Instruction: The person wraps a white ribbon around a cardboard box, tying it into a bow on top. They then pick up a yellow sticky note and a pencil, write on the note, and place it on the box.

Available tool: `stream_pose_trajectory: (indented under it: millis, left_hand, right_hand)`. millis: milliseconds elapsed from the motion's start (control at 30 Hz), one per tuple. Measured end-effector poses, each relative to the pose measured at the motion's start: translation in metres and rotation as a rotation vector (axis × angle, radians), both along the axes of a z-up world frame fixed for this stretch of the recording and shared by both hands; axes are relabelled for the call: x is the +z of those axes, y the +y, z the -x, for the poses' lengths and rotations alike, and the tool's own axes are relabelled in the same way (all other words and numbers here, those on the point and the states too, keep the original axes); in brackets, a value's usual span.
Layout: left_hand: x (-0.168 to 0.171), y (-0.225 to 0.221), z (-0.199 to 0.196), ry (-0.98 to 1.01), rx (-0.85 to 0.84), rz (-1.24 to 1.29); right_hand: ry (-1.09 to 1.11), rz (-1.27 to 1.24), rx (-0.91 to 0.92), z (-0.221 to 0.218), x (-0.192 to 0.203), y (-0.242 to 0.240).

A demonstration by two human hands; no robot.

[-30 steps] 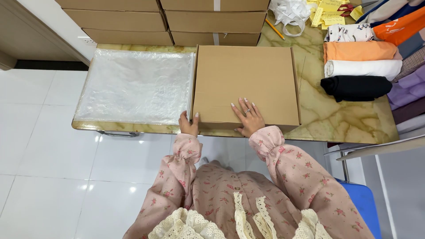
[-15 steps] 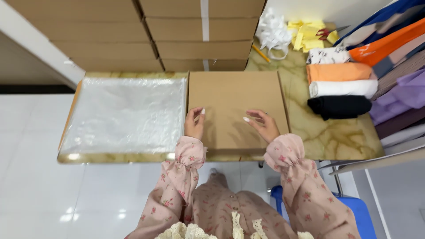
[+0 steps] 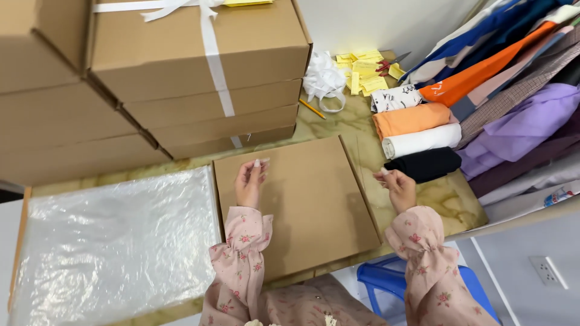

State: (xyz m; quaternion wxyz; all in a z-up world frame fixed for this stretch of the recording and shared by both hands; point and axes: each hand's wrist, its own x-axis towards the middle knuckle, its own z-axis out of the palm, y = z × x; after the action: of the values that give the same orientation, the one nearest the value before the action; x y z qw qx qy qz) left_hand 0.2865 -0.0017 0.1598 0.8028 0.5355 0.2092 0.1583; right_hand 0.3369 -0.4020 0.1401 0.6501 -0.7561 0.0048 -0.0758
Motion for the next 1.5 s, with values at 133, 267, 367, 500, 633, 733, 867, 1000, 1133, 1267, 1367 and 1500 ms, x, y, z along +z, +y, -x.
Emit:
stream_pose_trajectory:
  millis: [133,267,367,500,633,733,867,1000,1133,1267,1367,1500]
  left_hand:
    - [0.003,-0.009,-0.025,0.015,-0.047,0.008]
    - [0.006,-0.019,-0.052,0.032,-0.122,-0.086]
    - [0.002,-0.035,-0.067,0.015,-0.201,-0.190]
    - [0.014,-0.060,-0.088,0.027,-0.272,-0.301]
    - [-0.006,-0.084,-0.118,-0.017,-0.294,-0.350]
    - [0.014,-0.106,-0.133,-0.048,-0.302,-0.366]
    - [0.025,-0.118,-0.152,-0.074,-0.368,-0.527]
    - [-0.011,-0.134,-0.163,-0.002,-0.502,-0.330]
    - [0.003,-0.146,-0.166,0.095,-0.516,-0.269]
    - [-0.034,-0.163,-0.197,0.261,-0.442,-0.144]
    - [-0.031,-0.182,-0.221,0.312,-0.422,0.212]
    - [0.005,-0.206,-0.244,0.275,-0.457,0.697]
  right_hand:
    - [0.116,0.052,-0.143,-0.023,0.017,0.006]
    - [0.233,-0.034,-0.217,-0.068,0.021,0.016]
    - [0.285,-0.070,-0.176,-0.111,0.009,0.021]
    - [0.348,0.014,0.058,-0.173,0.006,0.036]
    - [0.337,-0.016,0.128,-0.247,-0.071,0.043]
    - [0.180,0.115,0.138,-0.297,-0.116,0.044]
    - [0.085,0.549,0.237,-0.351,-0.141,0.045]
    - [0.524,0.461,0.255,-0.416,-0.207,0.044]
    - [0.654,-0.148,0.119,-0.352,-0.065,0.072]
    - [0.285,-0.413,0.265,-0.315,0.001,0.059]
    - [0.260,-0.642,0.328,-0.285,0.026,0.040]
    - [0.293,-0.862,0.361,-0.244,0.035,0.018]
